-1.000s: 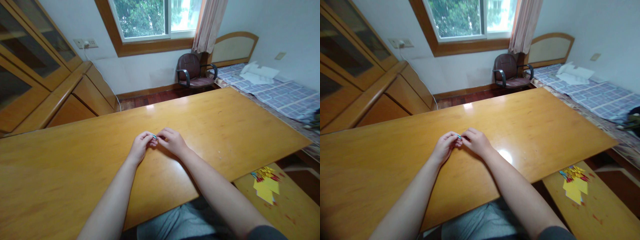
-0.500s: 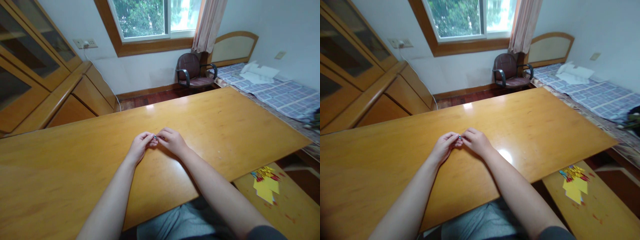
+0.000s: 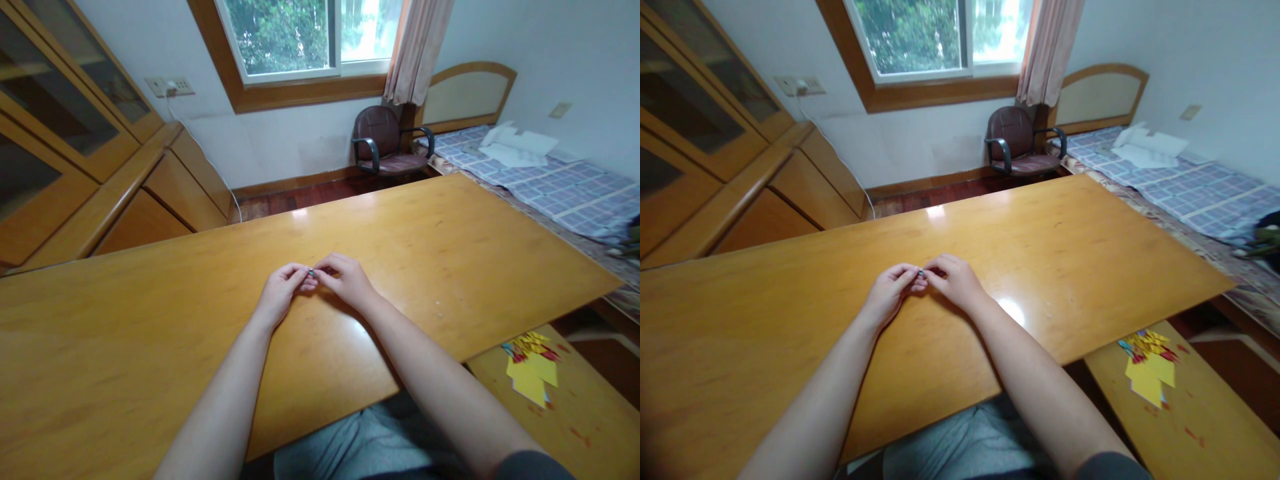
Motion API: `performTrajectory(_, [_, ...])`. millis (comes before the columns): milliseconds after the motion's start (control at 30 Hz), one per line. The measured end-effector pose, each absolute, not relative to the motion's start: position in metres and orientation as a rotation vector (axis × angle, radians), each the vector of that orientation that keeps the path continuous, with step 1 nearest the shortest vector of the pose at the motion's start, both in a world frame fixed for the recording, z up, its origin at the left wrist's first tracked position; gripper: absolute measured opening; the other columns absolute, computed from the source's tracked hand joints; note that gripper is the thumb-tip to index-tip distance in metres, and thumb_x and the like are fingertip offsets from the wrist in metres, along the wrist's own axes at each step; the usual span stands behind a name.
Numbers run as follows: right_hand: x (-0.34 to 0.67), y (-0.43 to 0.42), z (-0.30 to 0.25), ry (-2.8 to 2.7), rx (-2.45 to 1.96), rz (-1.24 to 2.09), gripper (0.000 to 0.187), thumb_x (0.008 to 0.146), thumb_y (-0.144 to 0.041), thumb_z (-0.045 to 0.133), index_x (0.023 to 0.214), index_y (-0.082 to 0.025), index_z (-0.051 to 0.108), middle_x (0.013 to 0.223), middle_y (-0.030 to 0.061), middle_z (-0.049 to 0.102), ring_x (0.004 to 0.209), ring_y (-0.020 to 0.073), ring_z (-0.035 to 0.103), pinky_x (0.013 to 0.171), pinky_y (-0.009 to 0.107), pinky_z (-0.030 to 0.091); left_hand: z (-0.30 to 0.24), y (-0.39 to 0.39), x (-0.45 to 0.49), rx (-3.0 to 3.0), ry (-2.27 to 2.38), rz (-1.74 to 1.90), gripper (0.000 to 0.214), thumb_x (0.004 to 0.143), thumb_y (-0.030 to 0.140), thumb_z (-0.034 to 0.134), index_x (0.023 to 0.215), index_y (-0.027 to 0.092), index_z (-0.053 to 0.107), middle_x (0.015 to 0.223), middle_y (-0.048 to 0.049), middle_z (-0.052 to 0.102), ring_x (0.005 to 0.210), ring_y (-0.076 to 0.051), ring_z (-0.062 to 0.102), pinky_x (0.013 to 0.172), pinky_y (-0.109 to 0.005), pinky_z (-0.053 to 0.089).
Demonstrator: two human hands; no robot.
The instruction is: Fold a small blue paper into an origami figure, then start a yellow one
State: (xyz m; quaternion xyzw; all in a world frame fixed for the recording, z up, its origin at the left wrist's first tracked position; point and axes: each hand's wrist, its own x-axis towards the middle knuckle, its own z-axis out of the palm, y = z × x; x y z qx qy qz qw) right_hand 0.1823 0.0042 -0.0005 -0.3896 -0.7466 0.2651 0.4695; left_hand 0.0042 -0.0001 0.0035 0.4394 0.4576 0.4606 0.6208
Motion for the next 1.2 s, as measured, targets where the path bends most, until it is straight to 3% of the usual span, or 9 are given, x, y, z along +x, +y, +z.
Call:
performTrajectory(267, [0.179, 0.006, -0.002, -1.773, -1.026, 0.678, 0.006, 0.085, -0.016, 0.066, 0.083, -0.018, 0.072, 0.080, 0.0019, 0.072, 0.073, 0.0133, 0.065, 0.069, 0.024, 0.049, 0.002, 0.000, 0.003, 1.049, 1.035, 1.045, 0.031, 0.069, 0.039, 0.081, 0.082, 0.014, 0.067, 0.076, -0.0043, 0.071, 0.065, -0.014, 0.066, 0.069, -0.026, 0.055])
performTrajectory(733, [0.179, 0.004, -0.003, -1.856, -0.956, 0.570, 0.008, 0.088, -0.019, 0.064, 0.086, -0.019, 0.071, 0.081, 0.0025, 0.071, 0.073, 0.0135, 0.064, 0.069, 0.024, 0.049, 0.011, -0.004, 0.005, 1.000, 1.036, 1.069, 0.023, 0.068, 0.031, 0.078, 0.076, 0.014, 0.065, 0.070, -0.0031, 0.069, 0.062, -0.013, 0.064, 0.061, -0.022, 0.051])
performTrajectory(1200, [0.183, 0.003, -0.002, -1.998, -0.911, 0.459, 0.012, 0.092, -0.021, 0.059, 0.091, -0.020, 0.071, 0.085, 0.0050, 0.070, 0.077, 0.0145, 0.064, 0.073, 0.024, 0.049, 0.010, -0.001, 0.004, 0.941, 1.036, 1.055, 0.026, 0.069, 0.036, 0.076, 0.076, 0.014, 0.064, 0.069, -0.0046, 0.070, 0.061, -0.013, 0.066, 0.059, -0.021, 0.051])
